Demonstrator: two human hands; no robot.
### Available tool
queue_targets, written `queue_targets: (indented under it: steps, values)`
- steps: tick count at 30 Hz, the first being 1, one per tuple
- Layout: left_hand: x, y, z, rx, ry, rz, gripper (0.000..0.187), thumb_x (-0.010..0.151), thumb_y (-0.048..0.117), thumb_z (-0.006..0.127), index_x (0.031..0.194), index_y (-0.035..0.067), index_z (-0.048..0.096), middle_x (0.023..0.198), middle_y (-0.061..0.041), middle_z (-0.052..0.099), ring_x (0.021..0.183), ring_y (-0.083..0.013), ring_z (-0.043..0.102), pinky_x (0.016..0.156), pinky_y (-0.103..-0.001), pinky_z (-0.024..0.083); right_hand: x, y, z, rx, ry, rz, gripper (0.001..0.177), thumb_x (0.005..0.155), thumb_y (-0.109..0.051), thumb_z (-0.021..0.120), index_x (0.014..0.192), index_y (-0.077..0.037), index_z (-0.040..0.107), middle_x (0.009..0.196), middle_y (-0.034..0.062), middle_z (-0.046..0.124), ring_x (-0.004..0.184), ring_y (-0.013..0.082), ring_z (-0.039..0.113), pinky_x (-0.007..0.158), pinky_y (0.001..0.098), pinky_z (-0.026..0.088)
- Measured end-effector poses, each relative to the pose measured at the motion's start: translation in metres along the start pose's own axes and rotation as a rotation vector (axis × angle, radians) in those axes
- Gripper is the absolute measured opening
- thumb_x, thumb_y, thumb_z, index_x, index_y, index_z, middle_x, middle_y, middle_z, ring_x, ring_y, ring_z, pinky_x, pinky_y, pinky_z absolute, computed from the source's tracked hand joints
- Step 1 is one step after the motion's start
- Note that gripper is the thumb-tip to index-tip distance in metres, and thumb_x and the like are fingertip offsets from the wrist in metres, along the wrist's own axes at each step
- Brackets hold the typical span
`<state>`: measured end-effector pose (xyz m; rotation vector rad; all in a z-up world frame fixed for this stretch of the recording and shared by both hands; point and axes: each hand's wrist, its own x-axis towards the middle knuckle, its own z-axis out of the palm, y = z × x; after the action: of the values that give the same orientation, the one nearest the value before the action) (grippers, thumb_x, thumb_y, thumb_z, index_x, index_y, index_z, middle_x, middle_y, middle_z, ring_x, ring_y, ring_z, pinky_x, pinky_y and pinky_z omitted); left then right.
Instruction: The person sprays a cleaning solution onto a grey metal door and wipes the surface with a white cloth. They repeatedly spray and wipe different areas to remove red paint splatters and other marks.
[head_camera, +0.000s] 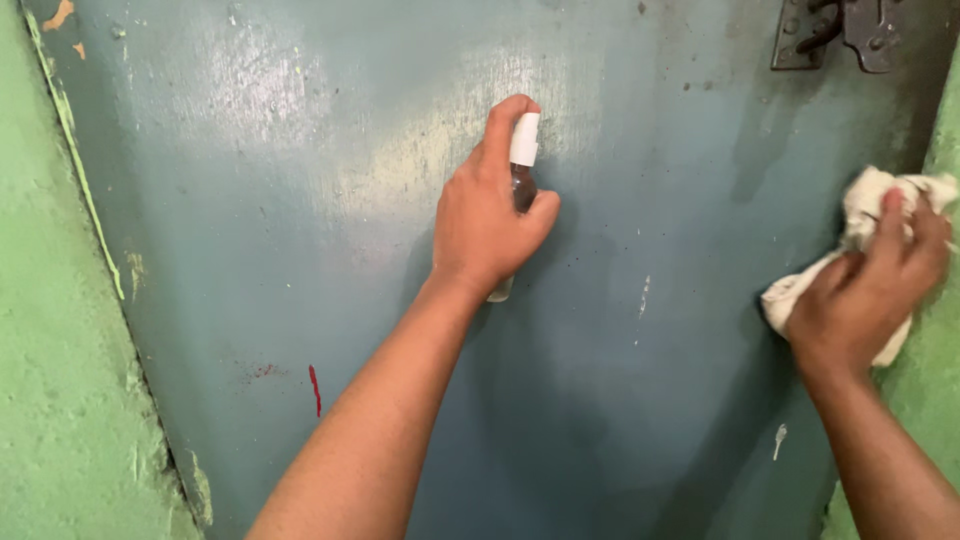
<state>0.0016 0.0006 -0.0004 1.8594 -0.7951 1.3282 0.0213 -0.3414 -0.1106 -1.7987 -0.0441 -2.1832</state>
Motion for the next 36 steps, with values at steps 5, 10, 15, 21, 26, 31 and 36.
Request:
queue_targets:
  steps: [5,10,15,21,26,31,36]
  values:
    - [0.000,-0.003,0.000,-0.020,0.006,-0.003,0.072,0.075,0.015,0.065,0.140,0.030,0.040,0.088,-0.004,0.071,0.078,-0.0270,0.073,0.071,-0.042,0.058,-0.010,0.002,0.009,-0.064,0.015,-0.031,0.061,0.099,0.020,0.047,0.157,0.003,0.041,0.159,0.0271,0.039,0.148,0.0446,0.037,0.126,0.0510,0.029]
    - [-0.002,-0.007,0.002,-0.065,0.069,0.065,0.073,0.075,0.017,0.066,0.142,0.029,0.040,0.101,-0.006,0.075,0.085,-0.0339,0.074,0.075,-0.045,0.058,-0.015,-0.054,0.028,-0.064,-0.015,-0.026,0.060,0.102,0.016,0.048,0.160,0.003,0.042,0.161,0.0264,0.039,0.152,0.0447,0.035,0.129,0.0515,0.027]
    - [-0.003,-0.006,0.000,-0.041,0.075,0.044,0.074,0.076,0.021,0.068,0.144,0.029,0.039,0.115,-0.011,0.074,0.094,-0.0402,0.072,0.081,-0.049,0.058,-0.013,-0.165,0.034,0.114,-0.142,-0.115,0.066,0.092,0.012,0.051,0.158,0.002,0.046,0.157,0.0284,0.043,0.151,0.0497,0.033,0.127,0.0566,0.025]
    - [-0.004,-0.006,-0.002,-0.083,0.057,0.038,0.072,0.079,0.025,0.066,0.146,0.027,0.039,0.127,-0.013,0.071,0.105,-0.0413,0.071,0.088,-0.050,0.057,-0.003,-0.225,0.042,0.191,-0.152,-0.321,0.048,0.099,0.003,0.056,0.148,0.000,0.055,0.152,0.0192,0.050,0.147,0.0475,0.040,0.122,0.0555,0.032]
    - [-0.003,-0.007,-0.001,-0.067,0.074,0.065,0.072,0.080,0.024,0.065,0.146,0.026,0.039,0.129,-0.014,0.070,0.107,-0.0419,0.069,0.091,-0.051,0.056,0.009,-0.206,0.039,0.157,-0.160,-0.374,0.050,0.098,0.003,0.054,0.148,-0.003,0.057,0.151,0.0179,0.052,0.147,0.0440,0.042,0.121,0.0551,0.034]
    - [-0.001,-0.002,-0.003,-0.001,0.006,-0.007,0.074,0.076,0.022,0.065,0.145,0.028,0.039,0.126,-0.012,0.070,0.103,-0.0408,0.070,0.089,-0.050,0.056,0.025,-0.156,0.035,0.028,-0.118,-0.299,0.053,0.099,0.002,0.054,0.153,-0.002,0.055,0.153,0.0216,0.051,0.150,0.0455,0.041,0.124,0.0552,0.033]
    - [0.001,0.001,-0.003,0.032,-0.001,-0.013,0.075,0.075,0.020,0.067,0.144,0.028,0.038,0.126,-0.013,0.069,0.102,-0.0414,0.069,0.087,-0.050,0.055,0.038,-0.090,0.028,-0.061,-0.051,-0.217,0.049,0.103,0.005,0.052,0.151,-0.001,0.052,0.151,0.0219,0.048,0.150,0.0452,0.040,0.123,0.0527,0.032]
